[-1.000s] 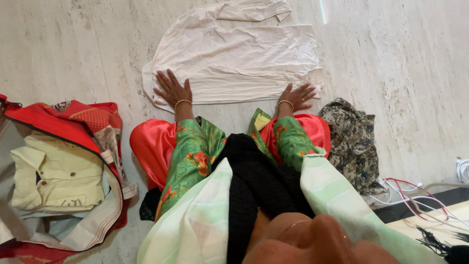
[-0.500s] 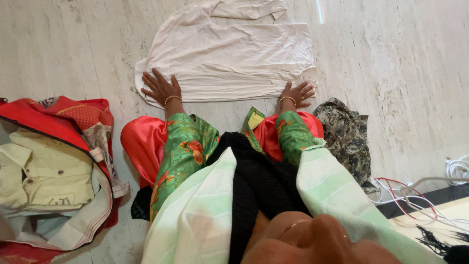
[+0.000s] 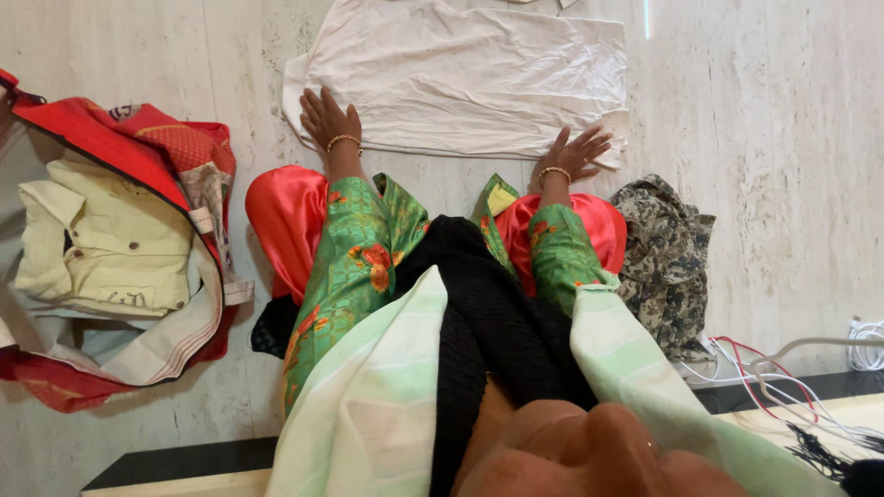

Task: The person folds a white collared shirt by smoothing it out on the floor and bringing the sides and sleeves inward.

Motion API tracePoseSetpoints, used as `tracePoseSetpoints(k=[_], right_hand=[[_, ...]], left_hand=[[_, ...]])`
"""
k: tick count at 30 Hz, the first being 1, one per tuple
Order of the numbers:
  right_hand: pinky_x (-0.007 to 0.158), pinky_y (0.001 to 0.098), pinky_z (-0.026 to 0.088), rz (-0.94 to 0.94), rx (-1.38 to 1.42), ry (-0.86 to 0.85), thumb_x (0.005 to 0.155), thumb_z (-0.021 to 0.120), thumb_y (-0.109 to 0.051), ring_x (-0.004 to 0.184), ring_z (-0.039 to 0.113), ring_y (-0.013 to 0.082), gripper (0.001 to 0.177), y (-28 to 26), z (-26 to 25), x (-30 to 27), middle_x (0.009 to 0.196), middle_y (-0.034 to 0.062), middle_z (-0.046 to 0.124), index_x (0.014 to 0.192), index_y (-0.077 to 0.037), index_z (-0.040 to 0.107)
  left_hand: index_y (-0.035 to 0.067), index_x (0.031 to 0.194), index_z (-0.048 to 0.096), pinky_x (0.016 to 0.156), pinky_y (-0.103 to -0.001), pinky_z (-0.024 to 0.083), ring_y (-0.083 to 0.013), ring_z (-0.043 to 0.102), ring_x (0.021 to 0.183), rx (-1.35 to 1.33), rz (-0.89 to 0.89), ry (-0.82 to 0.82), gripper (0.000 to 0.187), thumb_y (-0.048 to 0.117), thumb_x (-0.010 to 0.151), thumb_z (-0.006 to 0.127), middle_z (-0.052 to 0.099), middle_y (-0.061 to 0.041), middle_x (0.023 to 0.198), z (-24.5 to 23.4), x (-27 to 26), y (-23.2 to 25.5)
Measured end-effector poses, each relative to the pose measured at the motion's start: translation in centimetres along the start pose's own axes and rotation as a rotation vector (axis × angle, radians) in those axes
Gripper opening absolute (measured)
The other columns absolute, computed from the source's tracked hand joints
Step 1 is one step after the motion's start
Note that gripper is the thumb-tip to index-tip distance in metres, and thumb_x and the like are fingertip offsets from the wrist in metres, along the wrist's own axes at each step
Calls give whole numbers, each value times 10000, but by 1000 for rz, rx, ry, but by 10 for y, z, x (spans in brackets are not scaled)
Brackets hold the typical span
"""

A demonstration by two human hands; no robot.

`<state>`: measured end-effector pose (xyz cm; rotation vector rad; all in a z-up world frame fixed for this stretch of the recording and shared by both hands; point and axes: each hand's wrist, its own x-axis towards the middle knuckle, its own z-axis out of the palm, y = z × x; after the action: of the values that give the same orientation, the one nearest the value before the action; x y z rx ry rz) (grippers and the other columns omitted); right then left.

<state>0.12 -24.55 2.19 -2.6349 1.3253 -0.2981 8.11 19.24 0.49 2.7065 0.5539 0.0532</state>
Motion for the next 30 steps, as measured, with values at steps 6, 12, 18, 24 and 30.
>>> tracePoseSetpoints(k=[6,12,18,24,30], right_hand=[[1222,698,49,-177,-17,-182,1083,313,-646,1620,-44,266,808,-5,-7,3,1756,80,-62,1676,-181,22],[1233,689,-3,-675,-36,-180,1056,428,-589,1616,-72,299,857,-38,3,-22,1755,91,-54,1700,-153,67],[1227,663,-14,-1255,120,-254,1034,453,-597,1613,-23,305,864,-94,25,-94,1749,128,35,1677,-114,138],[1238,641,21,-1161,172,-383,1024,433,-577,1611,3,279,835,-111,34,-114,1743,106,75,1664,-115,160],[1234,638,21,-770,-19,-327,1059,372,-533,1606,-21,263,776,-95,28,-66,1748,71,11,1668,-123,122]], left_hand=[[72,1554,363,1268,-535,116,-346,110,1579,-24,34,27,702,411,994,616,177,-203,1685,0,-5,-6],[53,1581,351,1225,-617,87,-340,53,1570,51,361,163,738,414,995,616,114,-219,1686,12,-24,27],[89,1630,254,1227,-603,43,-280,26,1587,197,901,-92,776,475,1002,500,100,-124,1719,39,-83,96],[145,1641,217,1227,-619,35,-252,26,1586,224,780,-157,811,518,979,499,103,-77,1722,35,-79,94],[170,1638,235,1223,-658,56,-275,40,1587,146,423,-110,767,559,1020,467,88,-103,1726,23,-45,75]])
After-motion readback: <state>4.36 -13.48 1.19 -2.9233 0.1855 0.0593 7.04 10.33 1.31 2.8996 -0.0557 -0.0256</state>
